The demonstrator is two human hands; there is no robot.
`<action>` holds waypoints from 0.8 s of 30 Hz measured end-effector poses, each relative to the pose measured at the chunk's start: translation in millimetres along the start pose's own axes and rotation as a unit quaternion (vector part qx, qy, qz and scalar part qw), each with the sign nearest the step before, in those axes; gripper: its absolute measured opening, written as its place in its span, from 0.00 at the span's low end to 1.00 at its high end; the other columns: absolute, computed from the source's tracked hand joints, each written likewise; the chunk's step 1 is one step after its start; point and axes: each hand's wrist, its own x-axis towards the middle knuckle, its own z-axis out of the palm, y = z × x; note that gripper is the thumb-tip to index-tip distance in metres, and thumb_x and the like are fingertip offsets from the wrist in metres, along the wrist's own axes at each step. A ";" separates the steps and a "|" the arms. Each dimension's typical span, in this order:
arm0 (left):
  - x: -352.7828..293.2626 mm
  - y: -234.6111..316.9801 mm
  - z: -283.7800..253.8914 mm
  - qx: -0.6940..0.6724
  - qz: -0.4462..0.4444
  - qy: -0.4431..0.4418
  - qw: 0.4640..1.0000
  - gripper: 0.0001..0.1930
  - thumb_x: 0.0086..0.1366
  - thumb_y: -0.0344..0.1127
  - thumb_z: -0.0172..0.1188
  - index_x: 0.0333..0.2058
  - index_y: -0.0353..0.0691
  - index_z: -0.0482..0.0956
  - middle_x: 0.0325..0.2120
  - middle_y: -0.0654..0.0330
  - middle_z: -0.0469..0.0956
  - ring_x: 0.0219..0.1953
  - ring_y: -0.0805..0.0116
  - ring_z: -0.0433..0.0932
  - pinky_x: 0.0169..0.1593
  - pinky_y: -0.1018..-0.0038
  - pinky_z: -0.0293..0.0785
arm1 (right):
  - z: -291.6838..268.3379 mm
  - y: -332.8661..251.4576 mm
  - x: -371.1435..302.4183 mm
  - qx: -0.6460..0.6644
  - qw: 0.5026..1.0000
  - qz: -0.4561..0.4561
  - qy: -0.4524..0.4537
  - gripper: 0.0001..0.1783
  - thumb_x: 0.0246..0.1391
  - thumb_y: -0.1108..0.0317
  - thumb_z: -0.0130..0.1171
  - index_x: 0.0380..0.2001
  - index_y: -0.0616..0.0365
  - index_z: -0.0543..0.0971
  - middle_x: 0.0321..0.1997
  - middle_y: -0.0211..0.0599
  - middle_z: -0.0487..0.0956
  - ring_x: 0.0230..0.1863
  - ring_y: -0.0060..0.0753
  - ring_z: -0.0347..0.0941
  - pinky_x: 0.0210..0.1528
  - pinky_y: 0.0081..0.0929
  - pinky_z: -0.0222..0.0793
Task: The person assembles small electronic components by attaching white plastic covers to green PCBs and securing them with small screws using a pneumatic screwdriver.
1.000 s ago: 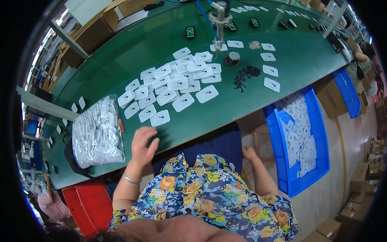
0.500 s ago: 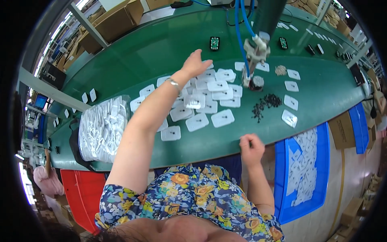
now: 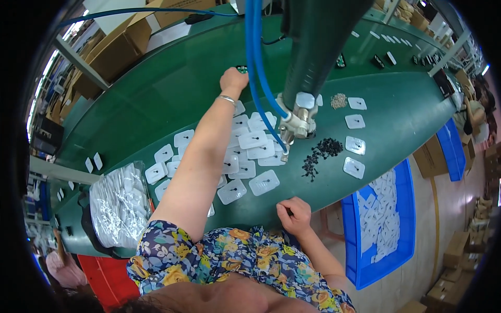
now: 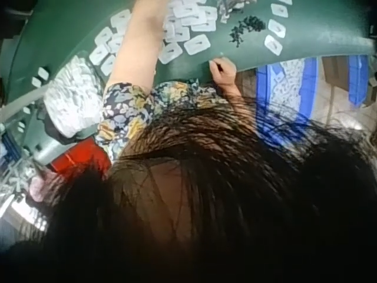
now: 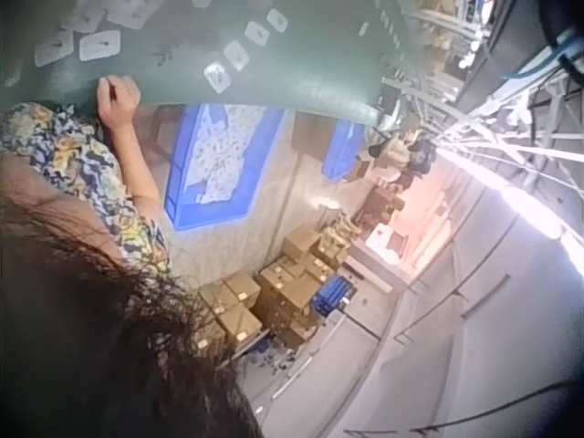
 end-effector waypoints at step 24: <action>-346.0 -224.1 -169.5 -0.820 -0.146 -0.244 0.497 0.24 0.67 0.51 0.33 0.54 0.42 0.60 0.45 0.48 0.70 0.42 0.52 0.73 0.44 0.60 0.73 | 86.0 -58.9 1.3 -0.056 0.962 -0.163 -0.210 0.15 0.41 0.68 0.60 0.36 0.56 0.76 0.44 0.33 0.73 0.49 0.42 0.65 0.52 0.39 0.58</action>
